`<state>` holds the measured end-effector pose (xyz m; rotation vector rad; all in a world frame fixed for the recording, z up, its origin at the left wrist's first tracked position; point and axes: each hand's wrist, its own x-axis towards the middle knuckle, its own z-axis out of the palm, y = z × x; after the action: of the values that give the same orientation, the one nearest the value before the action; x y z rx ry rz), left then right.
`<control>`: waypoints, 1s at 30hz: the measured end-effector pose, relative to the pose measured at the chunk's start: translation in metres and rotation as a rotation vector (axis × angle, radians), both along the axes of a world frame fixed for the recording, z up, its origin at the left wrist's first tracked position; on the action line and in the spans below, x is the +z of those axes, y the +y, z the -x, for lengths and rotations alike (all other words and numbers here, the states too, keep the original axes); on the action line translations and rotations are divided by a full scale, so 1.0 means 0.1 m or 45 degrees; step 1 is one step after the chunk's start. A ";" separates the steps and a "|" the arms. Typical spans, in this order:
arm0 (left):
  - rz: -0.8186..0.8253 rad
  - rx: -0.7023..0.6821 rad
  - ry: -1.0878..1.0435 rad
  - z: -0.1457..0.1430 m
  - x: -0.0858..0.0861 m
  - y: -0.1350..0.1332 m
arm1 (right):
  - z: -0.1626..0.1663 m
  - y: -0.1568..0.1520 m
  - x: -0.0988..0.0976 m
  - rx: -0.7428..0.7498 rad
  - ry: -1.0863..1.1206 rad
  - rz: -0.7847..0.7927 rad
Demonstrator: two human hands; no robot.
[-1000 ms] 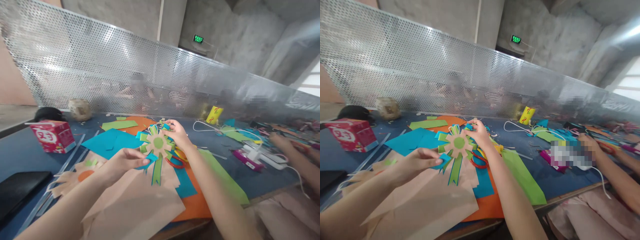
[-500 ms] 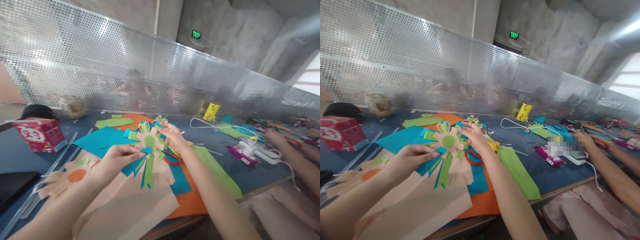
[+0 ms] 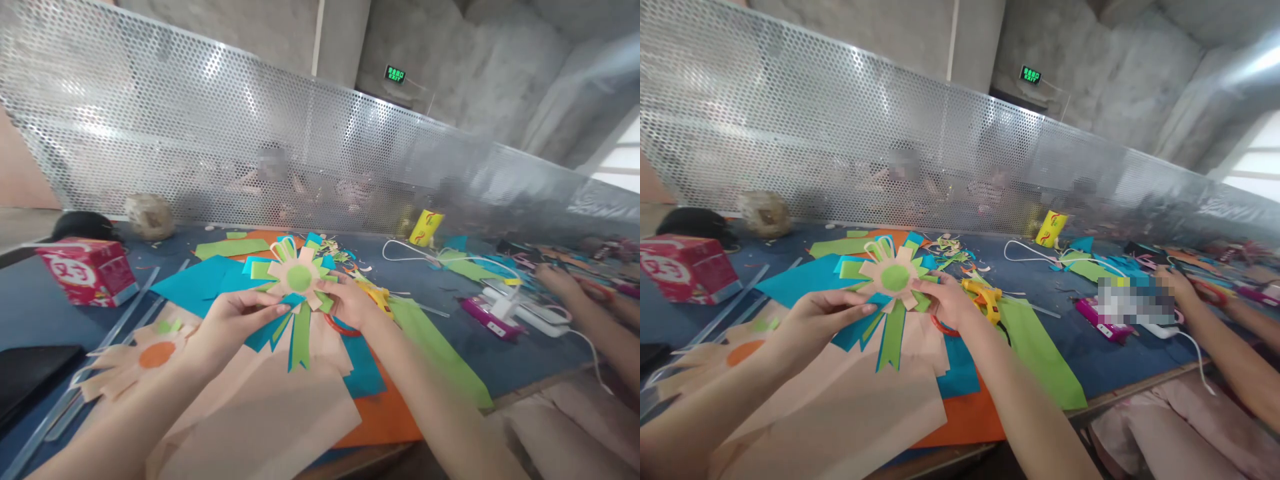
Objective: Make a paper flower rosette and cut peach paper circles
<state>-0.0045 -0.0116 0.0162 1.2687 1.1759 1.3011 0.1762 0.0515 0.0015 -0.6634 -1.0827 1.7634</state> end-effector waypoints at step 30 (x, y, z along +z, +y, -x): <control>0.161 0.188 -0.171 0.06 0.08 0.00 | -0.28 0.02 0.11 -0.443 0.106 0.092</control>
<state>-0.0105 -0.0115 0.0241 1.0032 1.2534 1.3737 0.2044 0.0537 0.0125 -0.7658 -0.7957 1.5189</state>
